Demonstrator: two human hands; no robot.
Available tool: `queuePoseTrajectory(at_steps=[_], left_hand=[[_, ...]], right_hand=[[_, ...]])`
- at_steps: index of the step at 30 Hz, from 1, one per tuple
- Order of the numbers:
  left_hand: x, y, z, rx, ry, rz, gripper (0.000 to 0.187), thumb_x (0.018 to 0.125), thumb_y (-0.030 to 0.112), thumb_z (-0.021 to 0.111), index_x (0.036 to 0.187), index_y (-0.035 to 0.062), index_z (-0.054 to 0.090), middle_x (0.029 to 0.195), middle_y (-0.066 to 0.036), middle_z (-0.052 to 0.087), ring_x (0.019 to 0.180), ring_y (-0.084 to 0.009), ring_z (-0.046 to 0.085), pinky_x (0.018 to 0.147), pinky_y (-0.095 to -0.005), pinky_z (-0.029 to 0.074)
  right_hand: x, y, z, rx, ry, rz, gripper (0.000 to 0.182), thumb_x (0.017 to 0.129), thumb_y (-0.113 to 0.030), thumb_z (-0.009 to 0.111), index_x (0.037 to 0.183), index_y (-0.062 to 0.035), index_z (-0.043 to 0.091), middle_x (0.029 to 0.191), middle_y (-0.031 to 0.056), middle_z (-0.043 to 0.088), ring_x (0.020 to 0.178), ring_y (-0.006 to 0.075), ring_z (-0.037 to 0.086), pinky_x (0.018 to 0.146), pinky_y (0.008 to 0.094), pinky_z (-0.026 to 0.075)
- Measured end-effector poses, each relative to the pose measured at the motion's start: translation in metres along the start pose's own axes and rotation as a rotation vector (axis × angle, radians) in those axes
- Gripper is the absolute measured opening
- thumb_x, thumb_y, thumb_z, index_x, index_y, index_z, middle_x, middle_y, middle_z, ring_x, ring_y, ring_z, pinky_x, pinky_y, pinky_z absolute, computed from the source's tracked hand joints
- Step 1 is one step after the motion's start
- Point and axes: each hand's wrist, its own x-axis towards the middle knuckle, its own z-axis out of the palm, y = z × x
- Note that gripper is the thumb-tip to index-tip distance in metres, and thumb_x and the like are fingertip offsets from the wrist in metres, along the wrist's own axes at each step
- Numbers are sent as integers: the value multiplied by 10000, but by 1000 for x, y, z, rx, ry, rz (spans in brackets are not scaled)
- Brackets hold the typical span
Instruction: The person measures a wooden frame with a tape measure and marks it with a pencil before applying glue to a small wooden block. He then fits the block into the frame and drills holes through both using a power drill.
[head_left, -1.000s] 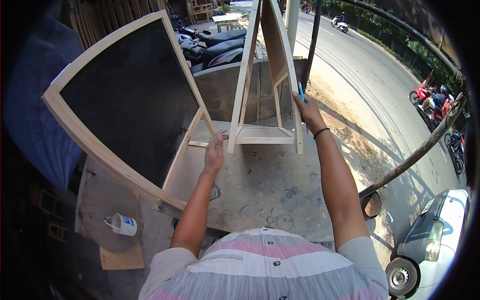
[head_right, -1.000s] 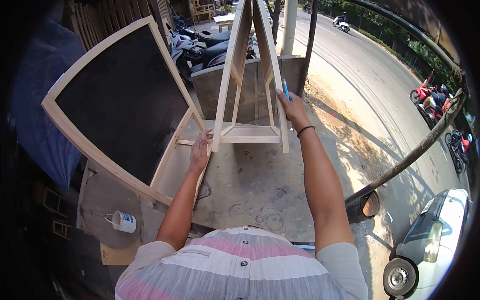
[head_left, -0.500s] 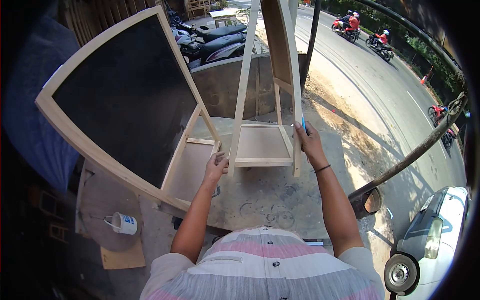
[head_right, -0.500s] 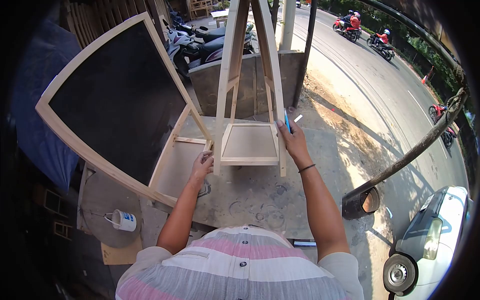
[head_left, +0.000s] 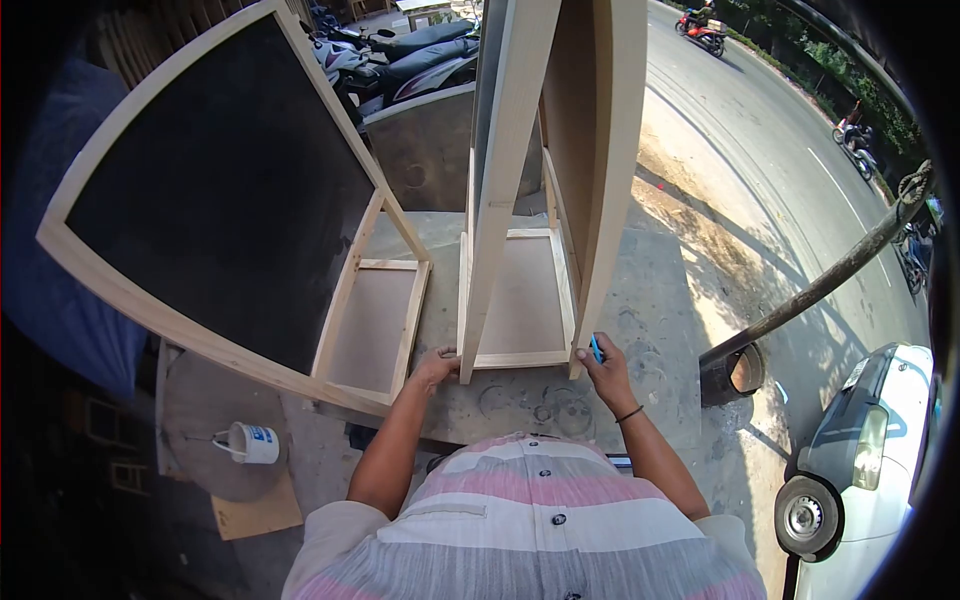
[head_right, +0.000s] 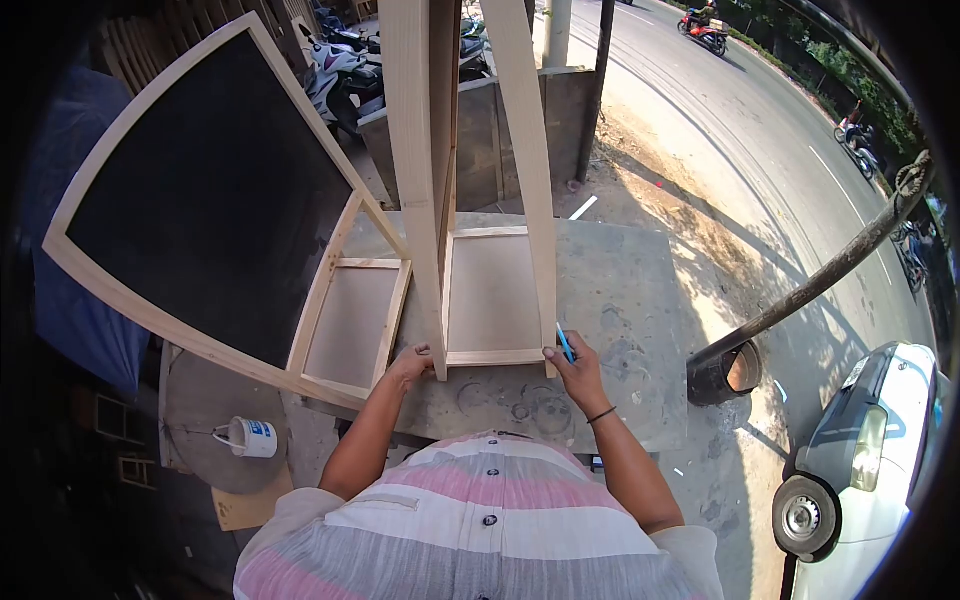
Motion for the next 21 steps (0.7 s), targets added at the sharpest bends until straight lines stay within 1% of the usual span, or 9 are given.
queuePoseTrajectory(at_steps=[2,7,10,13,15,17,18,19,21], left_hand=[[8,-13,1,-62,22,6,461,812,128,747,1231,-2,607,948,-81,708,745,-145,668,656,-267,542],[18,-21,1,73,44,55,445,794,101,764,1202,-14,628,900,-86,705,714,-141,648,636,-292,526],[22,-24,-3,211,61,119,423,788,91,764,1178,-13,641,866,-82,704,703,-142,642,647,-284,518],[30,-27,-8,129,21,151,404,784,87,762,1161,-6,651,861,-80,705,693,-135,635,655,-273,512],[32,-27,-13,122,-5,133,406,779,89,764,1159,-2,654,885,-85,709,723,-144,644,676,-282,515],[33,-22,-11,120,-38,115,408,774,90,766,1156,1,657,908,-90,712,754,-152,653,698,-292,518],[33,-20,-8,159,11,165,318,769,81,744,1075,19,678,876,-54,698,750,-132,634,694,-282,510],[30,-26,-5,196,59,203,232,765,72,722,993,37,700,843,-19,683,746,-111,615,690,-271,501],[44,-36,-7,324,111,227,227,768,77,720,991,39,701,853,-23,683,744,-112,614,689,-272,499]], right_hand=[[-8,9,3,16,-4,14,257,887,-212,718,1019,-18,614,745,-14,518,699,75,430,648,241,403],[-12,15,3,62,-18,30,295,874,-204,729,1080,-22,624,755,-19,520,685,68,415,628,232,392],[-9,9,-5,147,-77,101,279,864,-161,725,1090,-27,631,762,-22,535,634,53,413,579,228,367],[-7,4,-21,268,-239,230,251,853,-134,718,1074,-41,644,767,-25,561,549,37,412,505,224,337],[-1,22,-22,787,-182,330,216,850,-142,710,1036,-52,651,754,-24,578,483,38,403,437,227,298],[13,47,-23,633,-97,428,215,854,-163,709,1030,-53,653,754,-22,582,479,42,407,429,224,302],[21,61,-21,480,-12,519,217,859,-184,708,1025,-54,655,753,-20,586,475,47,412,421,222,306],[23,74,-15,474,-13,535,217,859,-184,708,1025,-54,655,753,-20,586,475,47,412,421,222,306],[37,90,-2,281,32,535,219,863,-208,709,1009,-50,664,708,-25,569,467,53,402,423,231,298]])
